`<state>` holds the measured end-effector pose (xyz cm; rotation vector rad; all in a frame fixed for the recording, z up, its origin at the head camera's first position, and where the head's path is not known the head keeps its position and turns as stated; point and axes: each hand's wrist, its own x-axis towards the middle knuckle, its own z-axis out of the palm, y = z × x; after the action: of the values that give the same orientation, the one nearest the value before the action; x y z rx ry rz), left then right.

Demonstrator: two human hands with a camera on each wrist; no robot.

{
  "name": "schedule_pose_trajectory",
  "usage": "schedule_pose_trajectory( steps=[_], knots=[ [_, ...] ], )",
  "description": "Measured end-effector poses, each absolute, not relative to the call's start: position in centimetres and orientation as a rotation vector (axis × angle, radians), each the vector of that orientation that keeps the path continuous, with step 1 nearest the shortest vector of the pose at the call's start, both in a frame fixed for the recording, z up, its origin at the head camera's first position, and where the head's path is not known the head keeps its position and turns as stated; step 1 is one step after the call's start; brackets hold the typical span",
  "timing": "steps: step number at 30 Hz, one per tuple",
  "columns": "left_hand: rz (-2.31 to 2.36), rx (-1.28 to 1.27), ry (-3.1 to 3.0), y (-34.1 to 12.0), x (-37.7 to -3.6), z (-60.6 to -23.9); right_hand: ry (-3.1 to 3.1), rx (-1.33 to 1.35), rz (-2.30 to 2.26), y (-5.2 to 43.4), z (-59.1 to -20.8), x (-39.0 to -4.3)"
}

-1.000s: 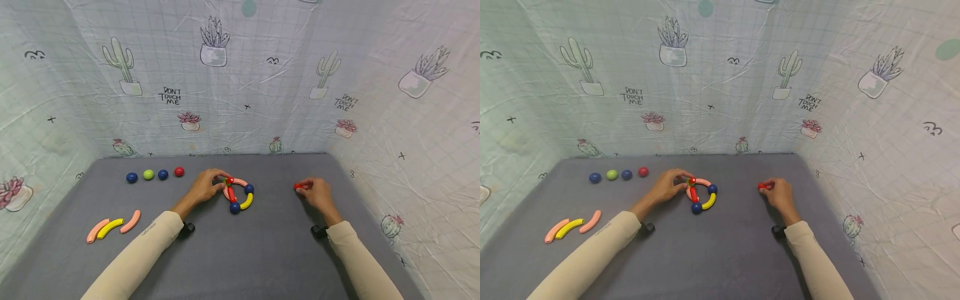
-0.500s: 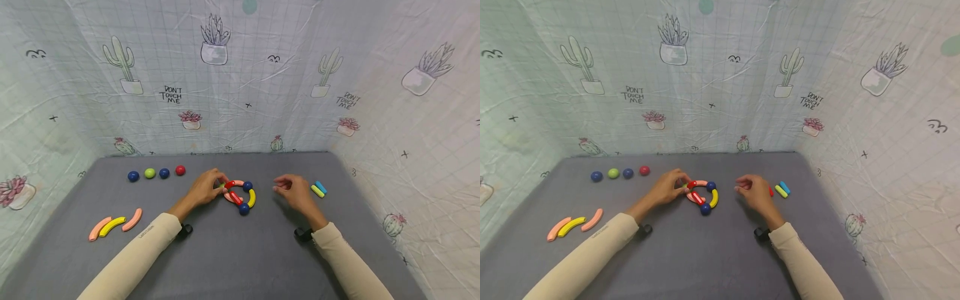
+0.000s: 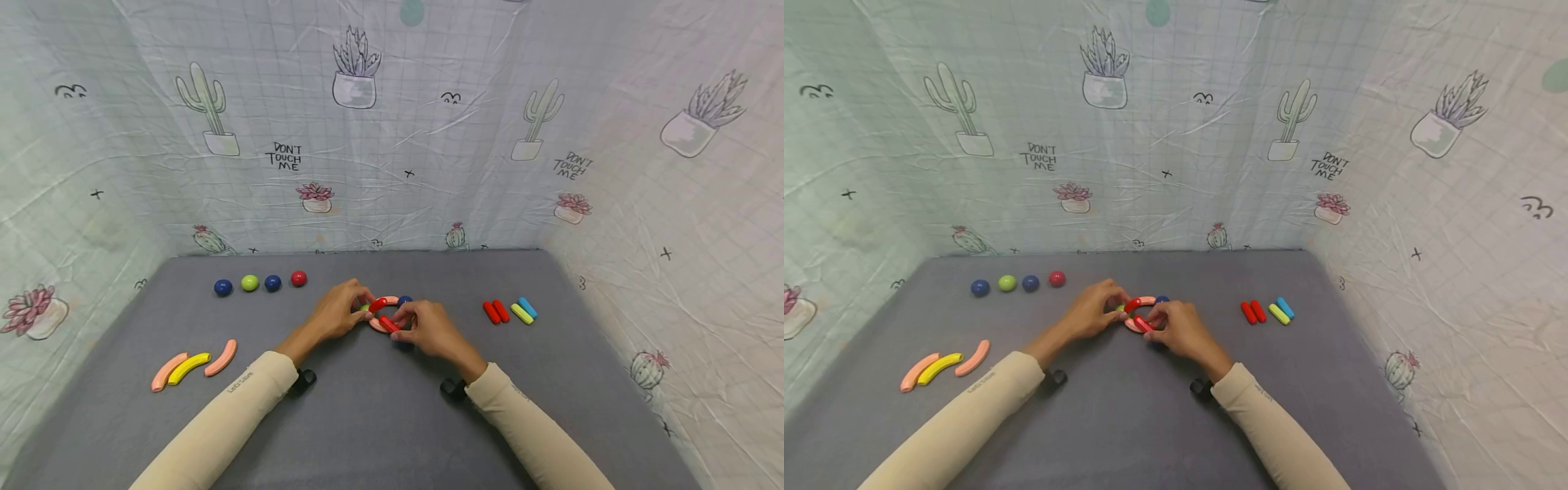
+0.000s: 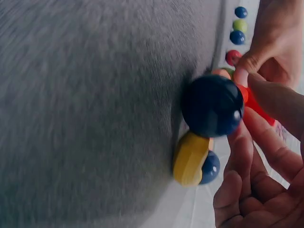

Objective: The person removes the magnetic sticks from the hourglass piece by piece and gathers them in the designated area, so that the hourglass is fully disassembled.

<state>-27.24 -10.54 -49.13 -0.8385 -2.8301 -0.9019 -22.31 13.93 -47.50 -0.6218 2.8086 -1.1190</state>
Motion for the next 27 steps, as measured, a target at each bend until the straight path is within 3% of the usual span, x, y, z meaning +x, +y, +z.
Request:
schedule_pose_trajectory(
  steps=[16, 27],
  knots=[
    [-0.885, -0.828, -2.830, -10.4, -27.2, -49.3, 2.927, -0.699, -0.978, 12.3, -48.3, -22.1],
    [-0.898, -0.823, -2.833, -10.4, -27.1, -49.4, 2.923, -0.652, -1.200, 13.2, -48.5, -21.9]
  ],
)
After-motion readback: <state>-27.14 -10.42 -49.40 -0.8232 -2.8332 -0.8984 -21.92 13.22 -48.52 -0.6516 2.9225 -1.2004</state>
